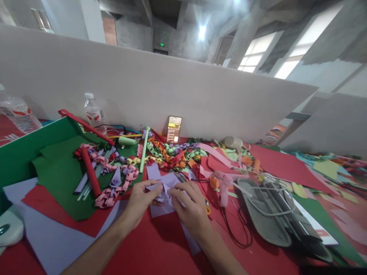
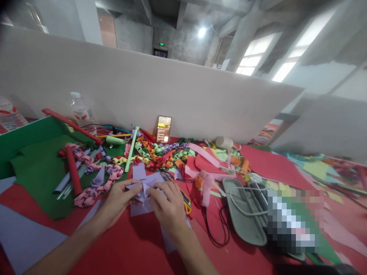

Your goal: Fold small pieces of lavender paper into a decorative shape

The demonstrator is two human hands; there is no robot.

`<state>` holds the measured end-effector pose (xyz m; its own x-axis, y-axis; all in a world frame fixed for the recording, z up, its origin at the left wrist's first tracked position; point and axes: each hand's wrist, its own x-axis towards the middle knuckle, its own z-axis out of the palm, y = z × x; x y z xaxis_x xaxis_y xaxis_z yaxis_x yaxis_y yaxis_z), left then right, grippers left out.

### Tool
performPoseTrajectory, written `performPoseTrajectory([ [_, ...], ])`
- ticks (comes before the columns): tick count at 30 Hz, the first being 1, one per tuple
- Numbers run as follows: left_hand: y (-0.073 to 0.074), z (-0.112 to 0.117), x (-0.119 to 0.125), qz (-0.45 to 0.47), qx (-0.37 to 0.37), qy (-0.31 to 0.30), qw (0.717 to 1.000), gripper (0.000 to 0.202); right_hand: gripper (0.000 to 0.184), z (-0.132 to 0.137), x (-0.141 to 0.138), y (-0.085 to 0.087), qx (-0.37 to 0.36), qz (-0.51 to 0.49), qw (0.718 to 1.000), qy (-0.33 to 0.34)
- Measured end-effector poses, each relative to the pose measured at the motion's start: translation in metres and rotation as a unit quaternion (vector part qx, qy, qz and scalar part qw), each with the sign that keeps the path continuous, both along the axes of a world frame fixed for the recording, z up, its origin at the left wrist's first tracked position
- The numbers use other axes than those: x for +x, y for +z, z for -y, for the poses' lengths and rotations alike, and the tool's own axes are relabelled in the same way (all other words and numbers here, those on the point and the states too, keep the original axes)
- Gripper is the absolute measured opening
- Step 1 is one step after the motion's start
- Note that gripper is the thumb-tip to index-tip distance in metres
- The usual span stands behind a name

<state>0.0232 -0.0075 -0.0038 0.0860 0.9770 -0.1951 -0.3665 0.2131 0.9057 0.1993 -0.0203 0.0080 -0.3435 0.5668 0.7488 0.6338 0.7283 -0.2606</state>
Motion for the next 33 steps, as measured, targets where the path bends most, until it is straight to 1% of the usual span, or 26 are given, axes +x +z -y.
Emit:
performPoseTrajectory([
  [2,0.002,0.0,-0.001,0.013,-0.004,0.003,1.0,0.047,0.022,0.0,0.002,0.0,0.019,0.033,0.999,-0.006],
  [7,0.006,0.001,-0.002,0.043,-0.004,0.011,0.999,0.039,0.024,-0.002,0.007,0.002,0.05,0.08,0.995,-0.009],
  [9,0.005,0.0,-0.001,0.031,-0.007,0.014,0.999,0.04,0.025,-0.003,0.008,0.003,0.058,0.092,0.994,-0.005],
  [11,0.003,-0.001,-0.001,0.0,-0.006,0.019,1.0,0.042,0.025,-0.003,0.009,0.004,0.052,0.092,0.994,-0.001],
  [13,0.001,-0.002,0.0,-0.031,0.005,0.028,0.999,0.043,0.026,-0.002,0.007,0.004,0.014,0.053,0.998,0.008],
  [14,0.0,-0.002,0.0,-0.041,0.012,0.032,0.999,0.042,0.026,-0.001,0.005,0.004,-0.02,0.014,1.0,0.011],
  [15,0.0,-0.002,0.0,-0.048,0.019,0.035,0.998,0.041,0.025,0.0,0.002,0.003,-0.065,-0.036,0.997,0.012],
  [16,-0.001,-0.002,-0.001,-0.052,0.024,0.036,0.998,0.041,0.023,0.001,-0.001,0.003,-0.118,-0.096,0.988,0.008],
  [17,0.0,-0.002,-0.001,-0.056,0.026,0.035,0.997,0.04,0.021,0.001,-0.005,0.002,-0.177,-0.158,0.971,0.005],
  [19,0.0,-0.002,-0.001,-0.067,0.026,0.034,0.997,0.04,0.022,0.002,-0.012,0.0,-0.291,-0.269,0.918,0.008],
  [21,0.001,-0.003,-0.001,-0.088,0.032,0.031,0.995,0.038,0.026,0.001,-0.018,-0.003,-0.371,-0.331,0.867,0.028],
  [22,0.001,-0.003,-0.001,-0.104,0.039,0.031,0.993,0.037,0.025,0.0,-0.019,-0.005,-0.395,-0.341,0.852,0.037],
  [23,0.001,-0.003,-0.001,-0.122,0.048,0.031,0.991,0.036,0.025,0.0,-0.02,-0.005,-0.411,-0.34,0.845,0.042],
  [26,0.0,-0.003,-0.002,-0.165,0.066,0.025,0.984,0.035,0.034,-0.002,-0.018,-0.005,-0.432,-0.329,0.839,0.039],
  [29,0.001,-0.002,-0.003,-0.184,0.075,0.009,0.98,0.035,0.035,-0.002,-0.015,-0.003,-0.44,-0.328,0.835,0.036],
  [33,0.006,-0.002,-0.003,-0.195,0.082,0.014,0.977,0.033,0.035,-0.001,-0.013,-0.001,-0.436,-0.327,0.838,0.03],
])
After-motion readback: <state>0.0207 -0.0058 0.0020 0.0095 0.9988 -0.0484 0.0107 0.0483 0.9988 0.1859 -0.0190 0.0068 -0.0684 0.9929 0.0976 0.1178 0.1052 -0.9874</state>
